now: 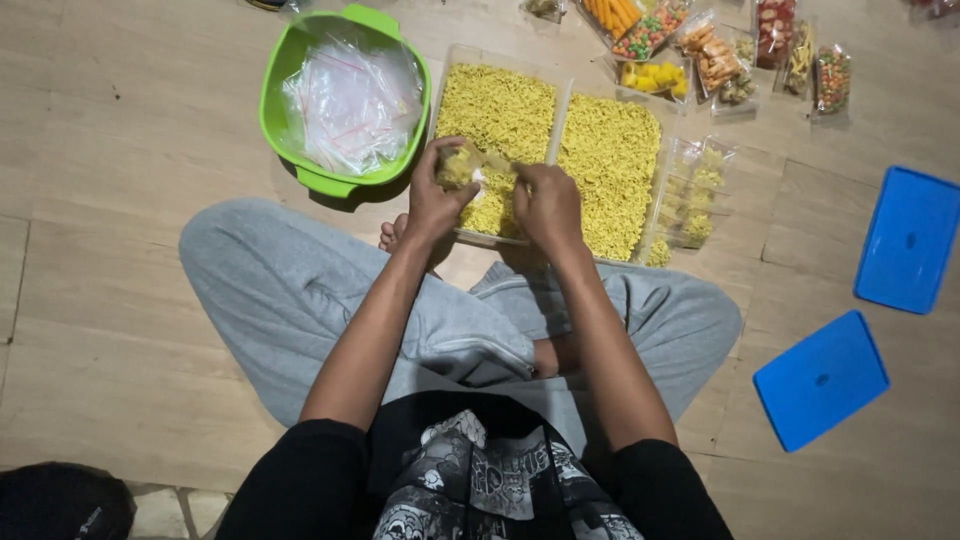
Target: Packing small yellow snack noodles into individual plastic bags while sitting on the floor.
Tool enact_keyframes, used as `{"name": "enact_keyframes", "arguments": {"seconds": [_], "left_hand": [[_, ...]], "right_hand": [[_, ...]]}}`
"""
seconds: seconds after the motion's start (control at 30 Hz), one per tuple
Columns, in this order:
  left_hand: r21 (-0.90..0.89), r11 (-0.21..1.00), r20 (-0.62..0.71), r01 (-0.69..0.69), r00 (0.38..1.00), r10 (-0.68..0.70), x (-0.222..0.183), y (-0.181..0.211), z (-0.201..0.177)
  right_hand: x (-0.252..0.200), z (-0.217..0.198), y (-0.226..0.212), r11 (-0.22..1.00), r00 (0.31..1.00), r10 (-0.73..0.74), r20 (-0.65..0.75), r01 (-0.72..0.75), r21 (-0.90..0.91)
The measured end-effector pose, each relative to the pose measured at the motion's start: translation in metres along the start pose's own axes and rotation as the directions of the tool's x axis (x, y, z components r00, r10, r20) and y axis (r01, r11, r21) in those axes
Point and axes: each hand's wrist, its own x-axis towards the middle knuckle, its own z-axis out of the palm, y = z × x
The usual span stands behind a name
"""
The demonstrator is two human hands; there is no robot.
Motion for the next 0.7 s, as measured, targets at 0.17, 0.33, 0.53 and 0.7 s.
{"name": "enact_keyframes", "arguments": {"seconds": [0.17, 0.33, 0.53, 0.7], "left_hand": [[0.027, 1.000, 0.034, 0.003, 0.999, -0.004, -0.003, 0.005, 0.001], [0.063, 0.998, 0.079, -0.017, 0.997, 0.012, 0.001, -0.001, 0.006], [-0.002, 0.999, 0.181, 0.042, 0.983, -0.041, -0.004, 0.004, 0.002], [-0.065, 0.989, 0.245, 0.132, 0.963, -0.113, -0.005, -0.010, 0.003]], "right_hand": [[-0.008, -0.034, -0.040, 0.968, 0.998, 0.063, 0.025, -0.068, 0.242], [0.004, -0.058, -0.056, 0.920, 0.989, -0.146, -0.038, 0.149, 0.362], [0.017, -0.047, -0.037, 0.920, 0.985, -0.118, 0.124, 0.061, 0.387], [0.014, -0.056, -0.038, 0.882, 0.991, -0.133, 0.000, 0.118, 0.455]]}}
